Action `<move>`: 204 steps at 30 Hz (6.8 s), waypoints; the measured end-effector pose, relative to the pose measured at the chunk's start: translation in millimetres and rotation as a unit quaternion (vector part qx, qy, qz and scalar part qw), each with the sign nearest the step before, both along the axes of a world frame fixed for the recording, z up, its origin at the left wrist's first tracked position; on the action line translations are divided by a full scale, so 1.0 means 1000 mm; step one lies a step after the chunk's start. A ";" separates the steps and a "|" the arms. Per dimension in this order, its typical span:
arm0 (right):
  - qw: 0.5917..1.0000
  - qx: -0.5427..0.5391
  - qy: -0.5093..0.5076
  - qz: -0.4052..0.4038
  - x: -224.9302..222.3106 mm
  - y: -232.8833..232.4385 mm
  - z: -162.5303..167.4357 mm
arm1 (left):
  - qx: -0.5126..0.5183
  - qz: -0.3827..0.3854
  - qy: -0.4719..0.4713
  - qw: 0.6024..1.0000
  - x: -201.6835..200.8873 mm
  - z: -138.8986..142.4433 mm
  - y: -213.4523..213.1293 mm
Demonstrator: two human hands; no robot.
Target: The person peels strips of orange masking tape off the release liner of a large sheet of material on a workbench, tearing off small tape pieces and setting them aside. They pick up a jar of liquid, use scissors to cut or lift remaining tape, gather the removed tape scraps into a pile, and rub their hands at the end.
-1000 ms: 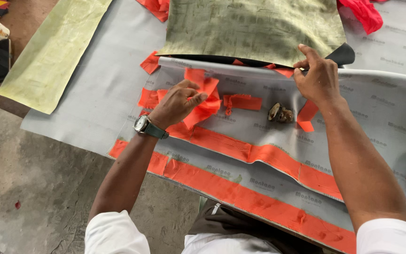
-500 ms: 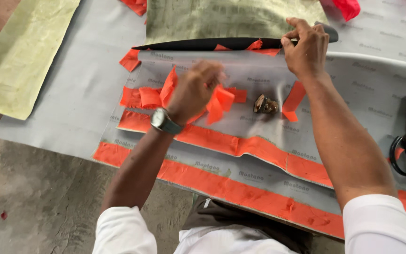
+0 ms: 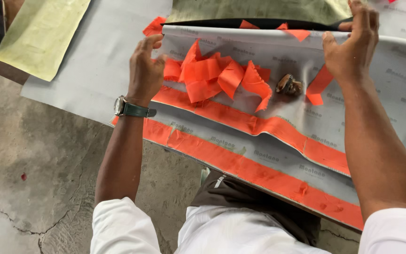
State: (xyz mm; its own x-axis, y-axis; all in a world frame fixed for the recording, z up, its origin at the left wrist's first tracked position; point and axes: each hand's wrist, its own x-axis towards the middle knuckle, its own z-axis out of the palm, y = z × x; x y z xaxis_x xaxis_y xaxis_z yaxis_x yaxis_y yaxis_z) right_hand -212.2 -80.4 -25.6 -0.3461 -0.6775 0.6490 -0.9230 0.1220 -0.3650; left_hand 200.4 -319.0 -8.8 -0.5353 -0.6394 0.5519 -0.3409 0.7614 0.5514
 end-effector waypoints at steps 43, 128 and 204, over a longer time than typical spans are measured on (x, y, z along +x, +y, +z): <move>0.962 0.262 0.076 0.011 0.142 0.005 -0.007 | 0.000 -0.022 -0.208 0.978 -0.043 -0.033 0.004; 0.843 0.301 -0.231 -0.380 -0.077 0.341 -0.031 | -0.001 -0.222 -0.062 0.973 -0.196 -0.032 0.225; 0.821 0.249 -0.514 -0.018 0.172 0.479 -0.065 | 0.051 -0.118 -0.257 0.958 0.020 -0.025 0.121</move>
